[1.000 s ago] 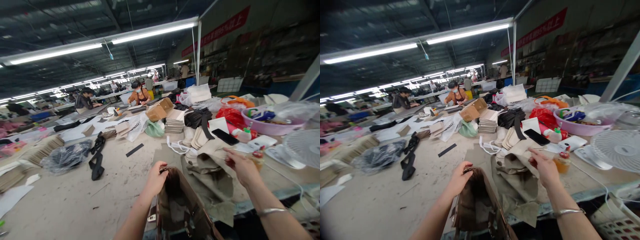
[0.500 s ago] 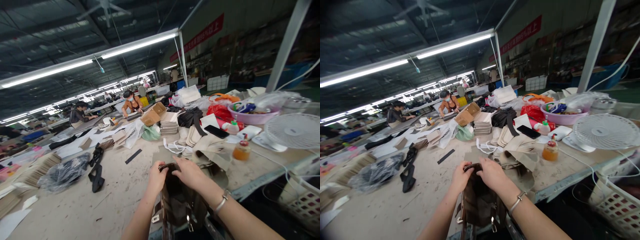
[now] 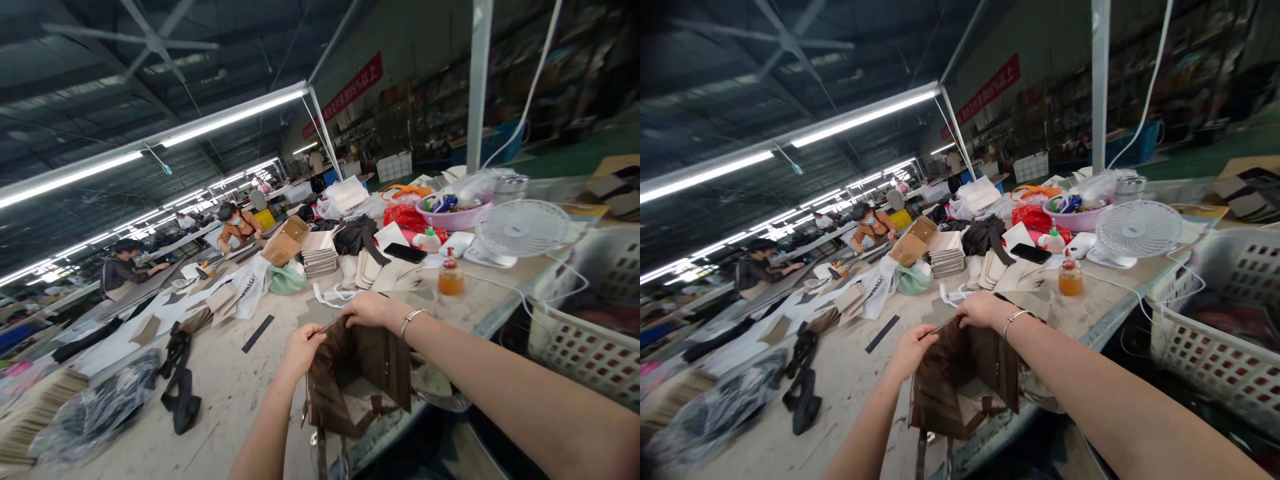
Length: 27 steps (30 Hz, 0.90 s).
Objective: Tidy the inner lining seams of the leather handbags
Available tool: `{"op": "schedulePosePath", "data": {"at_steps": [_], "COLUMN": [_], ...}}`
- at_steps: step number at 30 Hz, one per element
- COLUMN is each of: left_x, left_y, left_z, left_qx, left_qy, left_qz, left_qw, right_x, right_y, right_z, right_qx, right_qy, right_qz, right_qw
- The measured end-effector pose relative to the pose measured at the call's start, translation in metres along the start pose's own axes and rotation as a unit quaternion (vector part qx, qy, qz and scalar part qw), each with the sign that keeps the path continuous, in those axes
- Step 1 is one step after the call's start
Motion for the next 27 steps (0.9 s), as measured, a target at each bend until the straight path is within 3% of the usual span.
{"op": "schedulePosePath", "data": {"at_steps": [6, 13, 16, 27], "left_x": [0.003, -0.007, -0.004, 0.001], "left_y": [0.003, 0.002, 0.000, -0.018], "left_z": [0.009, 0.002, 0.003, 0.005], "left_qx": [0.016, 0.013, 0.015, 0.052], "left_qy": [-0.016, 0.042, 0.047, -0.009], "left_qz": [-0.014, -0.047, -0.044, 0.043], "left_qw": [1.000, 0.998, 0.998, 0.998], "right_x": [0.016, 0.019, 0.019, 0.026], "right_y": [0.030, 0.014, 0.004, 0.000], "right_z": [0.003, -0.017, -0.019, -0.013], "right_qx": [0.085, -0.021, -0.034, -0.030], "right_qy": [-0.046, -0.083, -0.100, -0.134], "right_qz": [-0.083, -0.045, -0.028, -0.042], "right_qw": [0.992, 0.995, 0.994, 0.990]}}
Point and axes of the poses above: each hand's wrist, its own z-axis towards the middle knuckle, its own x-axis out of the palm, y = z × x, the point moved 4 cm from there along z, towards the middle knuckle
